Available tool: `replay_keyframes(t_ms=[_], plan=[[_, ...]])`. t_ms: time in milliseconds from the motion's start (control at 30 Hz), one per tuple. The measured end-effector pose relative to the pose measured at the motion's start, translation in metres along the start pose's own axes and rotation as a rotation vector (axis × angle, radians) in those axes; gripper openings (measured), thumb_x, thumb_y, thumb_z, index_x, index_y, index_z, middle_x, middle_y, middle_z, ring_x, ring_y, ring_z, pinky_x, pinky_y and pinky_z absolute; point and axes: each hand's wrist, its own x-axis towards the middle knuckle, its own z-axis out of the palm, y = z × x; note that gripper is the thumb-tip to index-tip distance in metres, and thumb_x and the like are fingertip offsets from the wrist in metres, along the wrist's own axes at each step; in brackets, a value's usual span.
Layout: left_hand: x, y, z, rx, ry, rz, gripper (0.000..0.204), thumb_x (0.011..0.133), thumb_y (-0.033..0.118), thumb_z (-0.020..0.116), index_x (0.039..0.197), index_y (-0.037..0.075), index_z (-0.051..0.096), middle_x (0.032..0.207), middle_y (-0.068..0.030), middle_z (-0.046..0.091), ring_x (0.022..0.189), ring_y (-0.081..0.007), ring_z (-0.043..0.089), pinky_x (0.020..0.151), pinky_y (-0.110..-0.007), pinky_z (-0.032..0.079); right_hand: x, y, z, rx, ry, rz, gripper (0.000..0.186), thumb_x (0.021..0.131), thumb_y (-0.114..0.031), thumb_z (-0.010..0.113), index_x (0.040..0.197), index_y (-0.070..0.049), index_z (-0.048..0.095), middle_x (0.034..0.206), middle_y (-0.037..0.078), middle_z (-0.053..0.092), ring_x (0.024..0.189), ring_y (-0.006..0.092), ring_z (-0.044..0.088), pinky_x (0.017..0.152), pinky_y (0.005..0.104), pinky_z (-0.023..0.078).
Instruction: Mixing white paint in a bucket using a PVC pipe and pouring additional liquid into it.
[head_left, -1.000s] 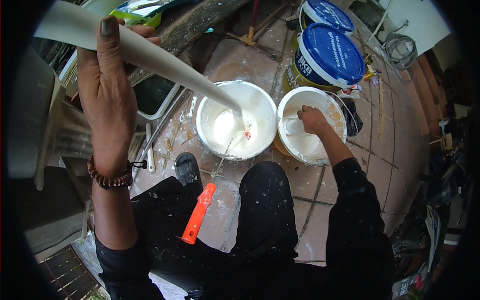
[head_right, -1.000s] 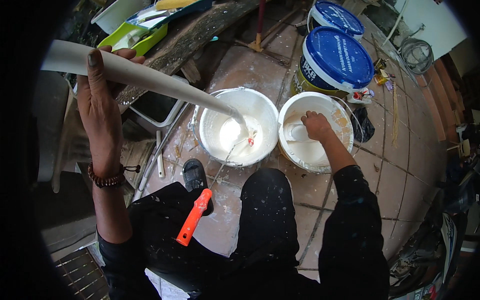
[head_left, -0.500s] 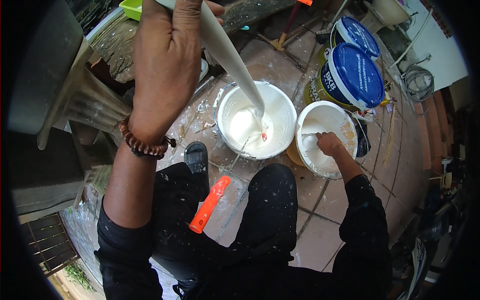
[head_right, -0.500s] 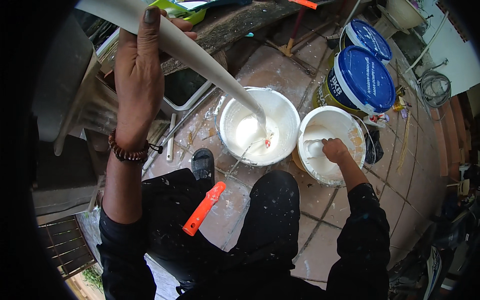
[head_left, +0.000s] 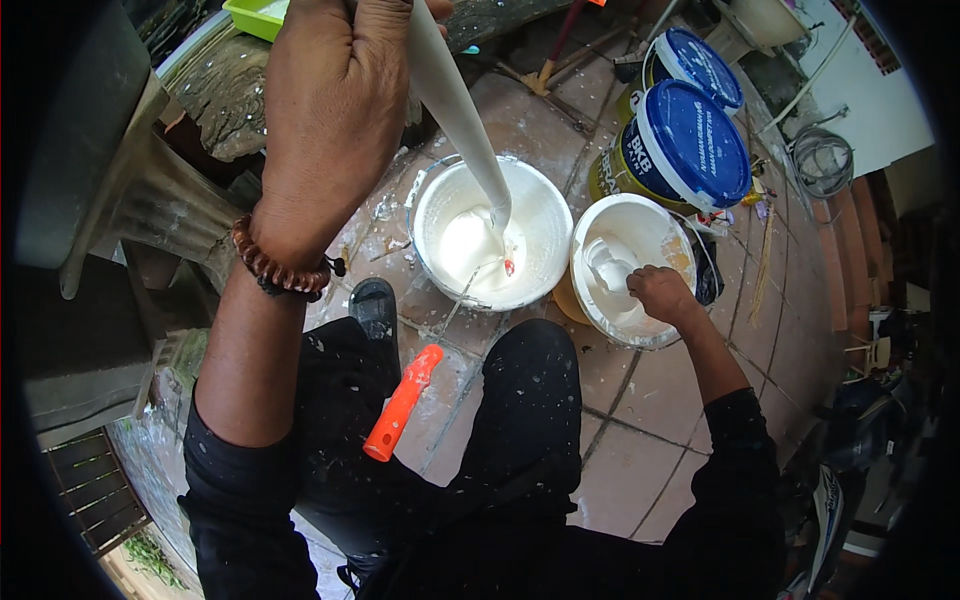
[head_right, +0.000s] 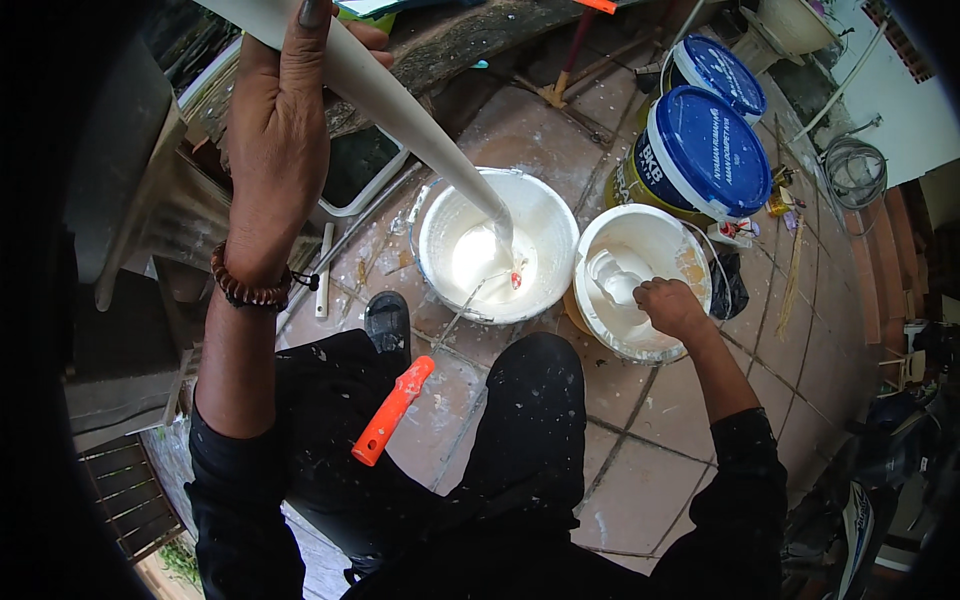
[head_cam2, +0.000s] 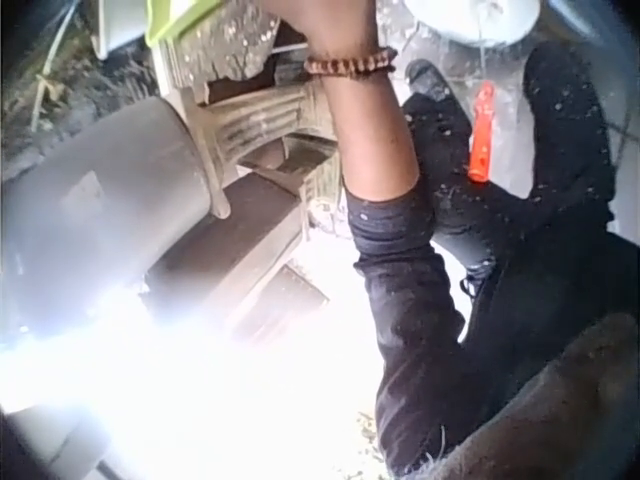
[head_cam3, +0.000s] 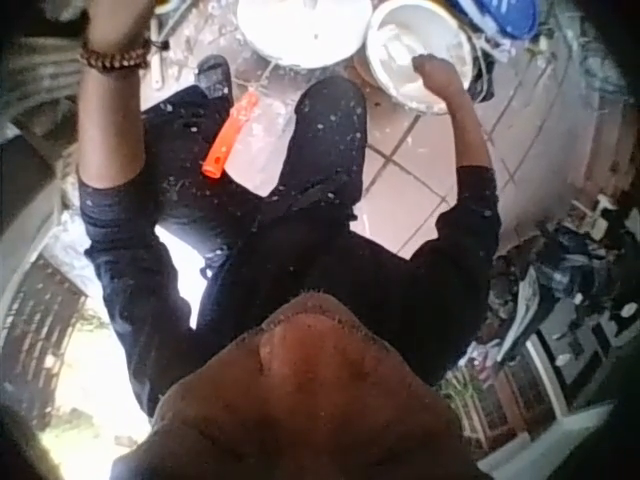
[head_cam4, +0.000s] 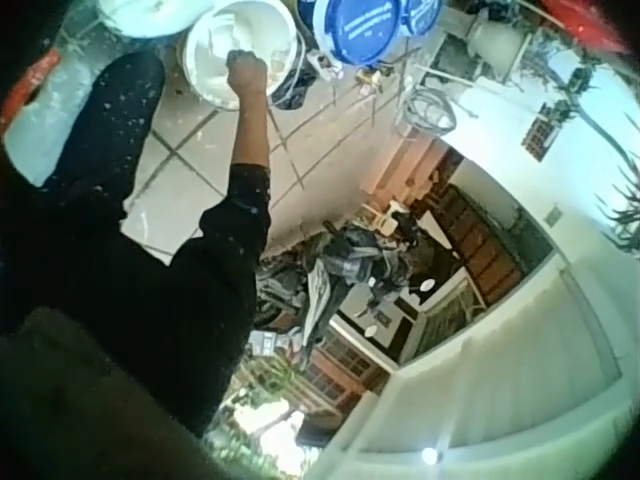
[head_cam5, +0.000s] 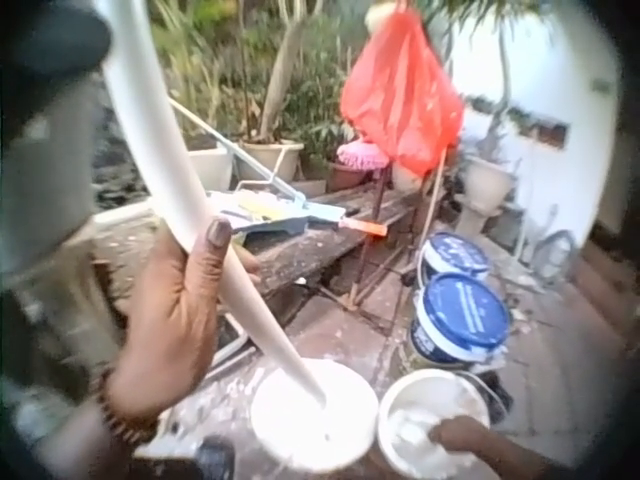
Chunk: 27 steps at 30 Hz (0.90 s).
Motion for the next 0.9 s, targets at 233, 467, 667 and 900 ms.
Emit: replay_keyframes(t_ms=[233,467,667,900], plan=[[-0.001,-0.006,0.002,-0.072,-0.004,0.004,0.038,0.117,0.035,0.049,0.127,-0.001,0.054,0.091,-0.0076,0.069,0.081,-0.0161,0.067,0.074,-0.031,0.056,-0.014,-0.020,-0.072,0.026,0.087,-0.002,0.012,0.086,-0.006,0.068,0.097,-0.008,0.072,0.095,0.010,0.073,0.097,0.0308,0.072,0.084,0.0448,0.059],[-0.004,0.006,0.006,0.128,0.035,0.048,0.039,0.116,0.035,0.051,0.124,-0.002,0.056,0.089,-0.0082,0.069,0.081,-0.0167,0.068,0.074,-0.032,0.056,-0.013,-0.019,-0.114,-0.049,0.104,-0.074,0.010,0.084,-0.004,0.071,0.092,-0.007,0.076,0.092,0.011,0.073,0.095,0.0302,0.073,0.083,0.0434,0.058],[-0.003,0.006,0.004,0.102,0.003,0.059,0.039,0.115,0.035,0.054,0.125,-0.003,0.055,0.086,-0.0094,0.069,0.077,-0.0195,0.069,0.069,-0.036,0.056,-0.003,-0.034,-0.147,-0.093,0.065,-0.099,0.011,0.083,-0.004,0.072,0.092,-0.007,0.077,0.092,0.012,0.073,0.094,0.0299,0.073,0.083,0.0431,0.059],[0.000,0.005,0.000,0.134,0.046,0.042,0.039,0.115,0.034,0.054,0.127,-0.003,0.055,0.086,-0.0108,0.071,0.077,-0.0219,0.071,0.069,-0.038,0.056,0.029,-0.051,-0.171,-0.134,-0.118,-0.142,0.021,0.084,-0.004,0.068,0.101,-0.008,0.079,0.101,0.013,0.074,0.103,0.0304,0.073,0.091,0.0437,0.059]])
